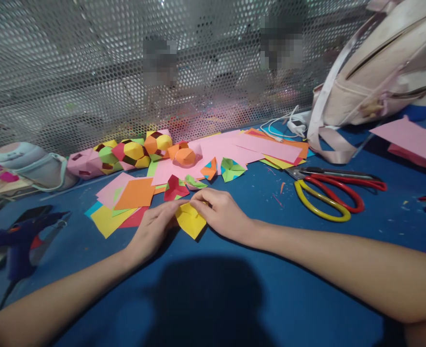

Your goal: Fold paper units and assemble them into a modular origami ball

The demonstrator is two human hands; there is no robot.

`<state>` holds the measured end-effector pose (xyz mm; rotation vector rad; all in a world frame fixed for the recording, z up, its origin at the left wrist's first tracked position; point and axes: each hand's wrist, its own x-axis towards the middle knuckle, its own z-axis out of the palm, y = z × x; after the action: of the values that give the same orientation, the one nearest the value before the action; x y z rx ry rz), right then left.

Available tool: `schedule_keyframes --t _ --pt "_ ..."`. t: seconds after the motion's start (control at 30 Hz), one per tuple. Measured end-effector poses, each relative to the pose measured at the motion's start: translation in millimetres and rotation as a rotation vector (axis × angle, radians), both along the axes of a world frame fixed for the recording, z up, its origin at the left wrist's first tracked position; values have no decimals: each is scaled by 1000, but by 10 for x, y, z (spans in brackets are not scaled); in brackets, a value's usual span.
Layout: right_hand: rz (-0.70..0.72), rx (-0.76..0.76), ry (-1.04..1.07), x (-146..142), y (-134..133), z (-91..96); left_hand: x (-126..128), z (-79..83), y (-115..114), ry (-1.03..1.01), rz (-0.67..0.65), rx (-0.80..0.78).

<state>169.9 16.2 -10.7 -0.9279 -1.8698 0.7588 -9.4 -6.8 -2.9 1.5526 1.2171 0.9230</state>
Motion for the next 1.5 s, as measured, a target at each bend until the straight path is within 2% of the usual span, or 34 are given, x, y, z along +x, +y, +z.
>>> schedule_keyframes --t 0.13,0.27,0.4,0.5,0.83,0.93,1.1,1.23,1.5 --pt "21 -61 38 4 3 10 15 13 -17 160 81 91" --pt "4 -106 44 8 12 -1 2 8 -13 160 179 131" --pt "3 -61 46 3 15 -18 7 12 -2 94 100 79" --pt "36 -48 34 -2 13 -24 19 8 7 136 44 67" --pt "82 -40 38 16 2 -7 25 -39 10 171 60 97" --pt "106 -64 10 9 -1 16 27 -67 26 104 92 90" --pt "56 -144 -79 -24 8 -3 24 -98 53 10 150 66" --pt "38 -107 -94 -31 18 -29 26 -98 46 25 100 45" --pt "44 1 -95 -28 -6 -35 38 -96 41 156 76 133"
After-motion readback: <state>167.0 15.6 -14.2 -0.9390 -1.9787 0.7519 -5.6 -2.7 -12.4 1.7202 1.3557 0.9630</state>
